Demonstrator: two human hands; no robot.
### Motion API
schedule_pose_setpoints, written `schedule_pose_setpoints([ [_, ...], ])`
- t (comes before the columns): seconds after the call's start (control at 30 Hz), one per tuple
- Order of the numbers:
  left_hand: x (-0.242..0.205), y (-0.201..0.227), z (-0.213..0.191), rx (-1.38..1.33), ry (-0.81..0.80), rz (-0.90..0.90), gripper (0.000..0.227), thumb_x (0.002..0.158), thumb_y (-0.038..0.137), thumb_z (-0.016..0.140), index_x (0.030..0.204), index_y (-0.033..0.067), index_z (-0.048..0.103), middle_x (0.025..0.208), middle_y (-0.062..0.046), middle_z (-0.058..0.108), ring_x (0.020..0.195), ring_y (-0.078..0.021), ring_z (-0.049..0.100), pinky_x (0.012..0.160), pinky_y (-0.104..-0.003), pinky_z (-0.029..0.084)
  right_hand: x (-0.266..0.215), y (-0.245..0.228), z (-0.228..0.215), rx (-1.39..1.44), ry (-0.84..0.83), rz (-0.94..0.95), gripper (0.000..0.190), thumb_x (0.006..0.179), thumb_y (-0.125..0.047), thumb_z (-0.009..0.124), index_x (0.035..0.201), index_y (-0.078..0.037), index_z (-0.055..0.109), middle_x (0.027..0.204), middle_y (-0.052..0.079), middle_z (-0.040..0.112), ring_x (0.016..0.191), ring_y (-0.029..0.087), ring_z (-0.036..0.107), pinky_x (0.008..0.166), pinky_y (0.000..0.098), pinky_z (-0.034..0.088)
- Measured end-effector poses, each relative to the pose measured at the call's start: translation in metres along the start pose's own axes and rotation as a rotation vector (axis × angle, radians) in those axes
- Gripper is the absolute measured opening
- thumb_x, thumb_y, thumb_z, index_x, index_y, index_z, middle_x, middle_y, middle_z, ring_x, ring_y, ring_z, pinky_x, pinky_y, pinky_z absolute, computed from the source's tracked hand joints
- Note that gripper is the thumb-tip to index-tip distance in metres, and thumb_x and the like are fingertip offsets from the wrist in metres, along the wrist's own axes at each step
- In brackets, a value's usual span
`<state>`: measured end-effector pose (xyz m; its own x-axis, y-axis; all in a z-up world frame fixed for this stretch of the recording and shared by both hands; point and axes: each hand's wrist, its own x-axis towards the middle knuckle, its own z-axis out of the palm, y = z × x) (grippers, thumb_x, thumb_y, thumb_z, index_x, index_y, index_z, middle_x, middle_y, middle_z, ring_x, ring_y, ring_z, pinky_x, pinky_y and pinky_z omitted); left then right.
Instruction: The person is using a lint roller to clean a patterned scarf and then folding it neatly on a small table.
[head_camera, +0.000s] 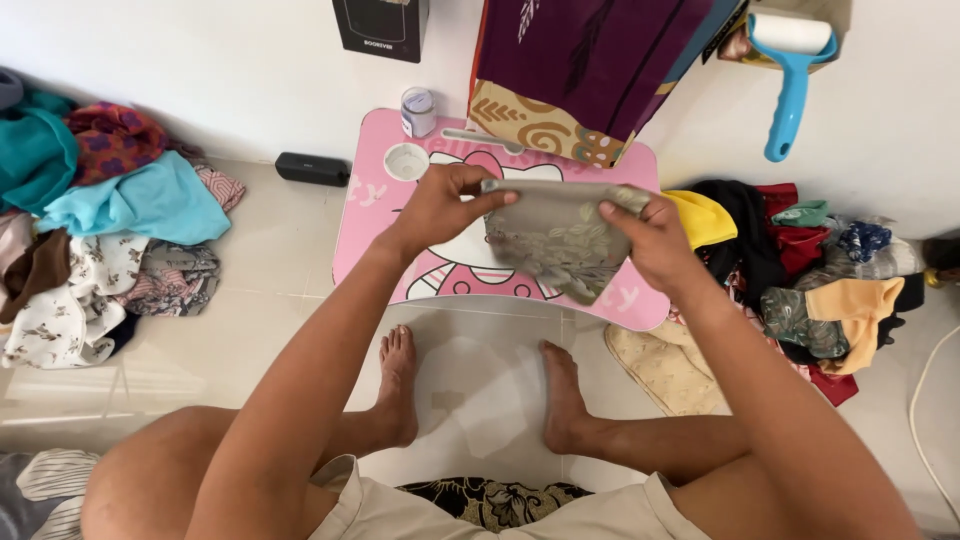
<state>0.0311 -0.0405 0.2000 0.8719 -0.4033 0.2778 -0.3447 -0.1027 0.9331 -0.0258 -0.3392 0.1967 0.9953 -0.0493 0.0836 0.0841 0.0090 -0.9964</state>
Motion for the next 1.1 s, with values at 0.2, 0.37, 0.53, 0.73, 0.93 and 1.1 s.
schedule_pose_setpoints([
  [0.2, 0.033, 0.029, 0.002, -0.164, 0.025, -0.025, 0.02, 0.085, 0.02, 0.091, 0.076, 0.01, 0.075, 0.055, 0.002, 0.059, 0.057, -0.0025, 0.053, 0.057, -0.017, 0.045, 0.002, -0.055, -0.005, 0.161, 0.024, 0.023, 0.019, 0.091, 0.0, 0.072, 0.11, -0.004, 0.073, 0.103, 0.009, 0.076, 0.096, 0.019, 0.076, 0.089, 0.0343, 0.062],
  [0.37, 0.063, 0.019, -0.001, -0.079, 0.041, -0.045, 0.021, 0.082, 0.022, 0.093, 0.075, 0.0112, 0.076, 0.058, -0.002, 0.065, 0.055, -0.0053, 0.06, 0.054, -0.019, 0.048, 0.04, -0.053, -0.018, 0.083, -0.02, 0.075, 0.022, 0.087, 0.001, 0.074, 0.108, -0.006, 0.075, 0.096, 0.004, 0.074, 0.087, 0.015, 0.075, 0.082, 0.028, 0.063],
  [0.53, 0.083, 0.035, 0.001, 0.08, 0.081, 0.185, 0.017, 0.078, 0.014, 0.095, 0.085, 0.0116, 0.08, 0.076, -0.001, 0.072, 0.07, -0.0117, 0.064, 0.069, -0.026, 0.05, 0.064, -0.059, -0.032, -0.084, -0.011, -0.05, 0.024, 0.087, 0.001, 0.073, 0.108, -0.009, 0.077, 0.102, 0.004, 0.074, 0.093, 0.012, 0.071, 0.087, 0.0257, 0.059],
  [0.73, 0.033, -0.039, 0.035, 0.503, -0.048, 0.461, 0.026, 0.071, 0.005, 0.089, 0.091, 0.0081, 0.073, 0.091, -0.012, 0.075, 0.091, -0.0346, 0.072, 0.083, -0.048, 0.055, 0.026, 0.041, -0.053, -0.428, -0.183, -0.323, 0.044, 0.076, 0.012, 0.067, 0.115, -0.007, 0.078, 0.131, 0.02, 0.068, 0.133, 0.038, 0.055, 0.117, 0.0519, 0.037],
  [0.93, -0.057, -0.128, 0.087, 0.855, -0.116, 0.414, 0.016, 0.08, 0.023, 0.078, 0.089, 0.0118, 0.069, 0.092, -0.005, 0.067, 0.091, -0.026, 0.068, 0.083, -0.044, 0.054, -0.044, 0.158, -0.064, -0.838, -0.207, -0.35, 0.054, 0.076, -0.002, 0.071, 0.128, -0.015, 0.073, 0.148, 0.015, 0.059, 0.137, 0.047, 0.048, 0.119, 0.0573, 0.033],
  [1.1, -0.076, -0.12, 0.1, 0.883, 0.003, 0.337, 0.035, 0.086, 0.044, 0.078, 0.088, 0.0091, 0.071, 0.102, -0.005, 0.067, 0.102, -0.0246, 0.068, 0.092, -0.043, 0.054, -0.063, 0.15, -0.053, -1.147, -0.159, -0.581, 0.055, 0.091, -0.014, 0.07, 0.145, -0.015, 0.061, 0.159, 0.01, 0.049, 0.14, 0.036, 0.049, 0.121, 0.0486, 0.035],
])
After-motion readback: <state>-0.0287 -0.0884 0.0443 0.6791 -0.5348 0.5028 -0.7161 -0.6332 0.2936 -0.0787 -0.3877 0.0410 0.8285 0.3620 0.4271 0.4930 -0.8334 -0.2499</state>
